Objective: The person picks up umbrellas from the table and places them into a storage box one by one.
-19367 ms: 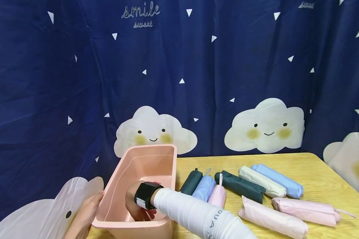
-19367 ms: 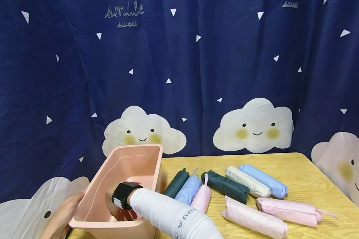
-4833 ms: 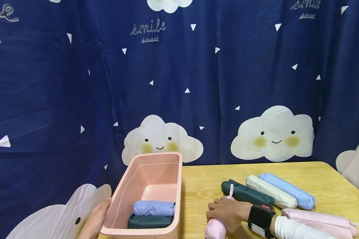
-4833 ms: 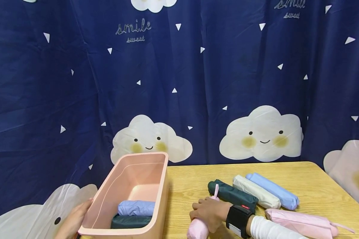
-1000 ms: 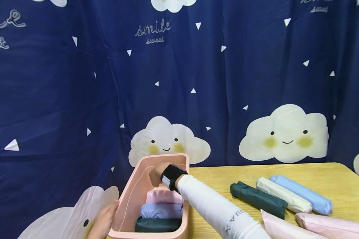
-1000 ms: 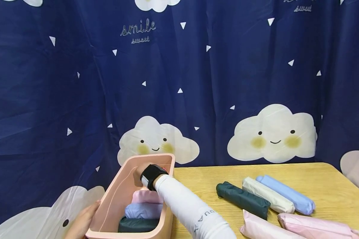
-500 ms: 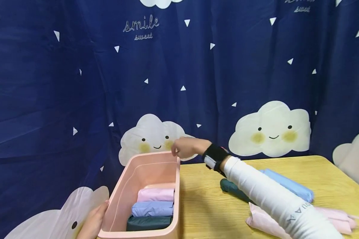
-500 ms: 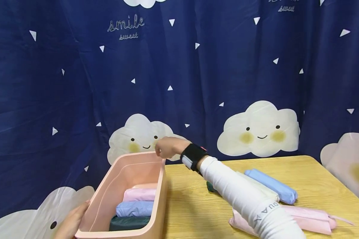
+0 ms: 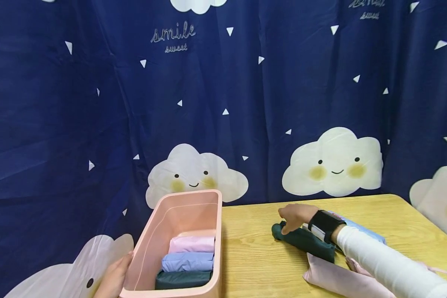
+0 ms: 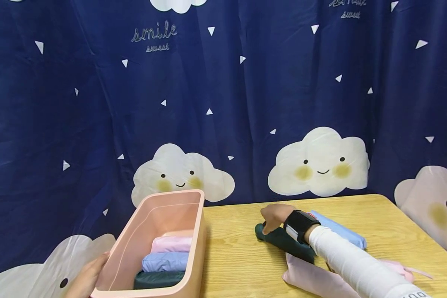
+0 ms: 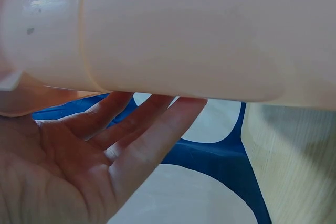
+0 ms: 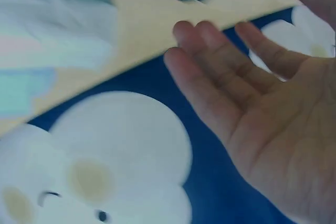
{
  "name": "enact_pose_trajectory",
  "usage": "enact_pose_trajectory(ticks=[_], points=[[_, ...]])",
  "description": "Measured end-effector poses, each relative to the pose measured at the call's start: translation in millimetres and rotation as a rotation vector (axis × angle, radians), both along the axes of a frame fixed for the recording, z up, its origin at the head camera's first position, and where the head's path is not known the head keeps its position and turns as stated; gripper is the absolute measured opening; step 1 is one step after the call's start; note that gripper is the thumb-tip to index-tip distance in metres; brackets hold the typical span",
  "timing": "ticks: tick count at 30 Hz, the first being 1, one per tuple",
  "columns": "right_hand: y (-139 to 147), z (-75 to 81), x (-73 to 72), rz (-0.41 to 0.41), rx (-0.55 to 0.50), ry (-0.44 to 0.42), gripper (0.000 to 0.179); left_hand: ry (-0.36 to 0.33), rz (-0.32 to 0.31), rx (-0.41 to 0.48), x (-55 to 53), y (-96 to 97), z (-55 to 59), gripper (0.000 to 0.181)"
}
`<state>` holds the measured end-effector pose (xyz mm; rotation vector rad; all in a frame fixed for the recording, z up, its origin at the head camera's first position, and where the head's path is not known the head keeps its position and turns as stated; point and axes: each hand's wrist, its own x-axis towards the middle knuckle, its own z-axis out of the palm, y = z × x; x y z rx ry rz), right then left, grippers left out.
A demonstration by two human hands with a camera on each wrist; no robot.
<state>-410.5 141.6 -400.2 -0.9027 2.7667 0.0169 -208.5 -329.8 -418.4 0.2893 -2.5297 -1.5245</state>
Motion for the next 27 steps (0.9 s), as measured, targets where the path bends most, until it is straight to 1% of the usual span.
enact_pose_trajectory(ticks=[3,4,7,10,11,15,17,21,27], points=[[11.3,-16.7,4.7,-0.071,-0.036,-0.032,0.049,0.029,-0.002,0.020,-0.6,-3.2,-3.9,0.059],[14.3,-21.6,5.8,-0.085,-0.044,-0.028,0.052,0.045,-0.023,0.040,-1.3,-5.7,-5.6,0.057],[21.3,-34.7,8.9,-0.121,-0.075,-0.033,0.055,0.066,-0.024,0.123,-1.7,-5.7,-8.1,0.059],[26.2,-45.3,11.3,-0.144,-0.097,-0.025,0.056,0.057,-0.017,0.190,-0.3,-1.5,-6.1,0.057],[27.2,-48.1,12.0,-0.150,-0.103,-0.021,0.055,0.048,0.006,0.193,0.6,1.6,-4.5,0.060],[28.0,-54.9,13.4,-0.162,-0.118,0.019,0.054,0.036,0.014,0.174,2.1,6.3,0.6,0.057],[26.9,-56.7,14.0,-0.162,-0.126,0.030,0.055,0.035,0.018,0.177,2.3,7.5,1.6,0.056],[24.6,-60.5,14.5,-0.149,-0.143,0.033,0.056,0.033,0.027,0.198,3.4,9.1,2.4,0.054],[22.0,-63.3,12.7,-0.138,-0.150,0.023,0.050,0.025,0.024,0.185,4.9,7.3,1.3,0.054]])
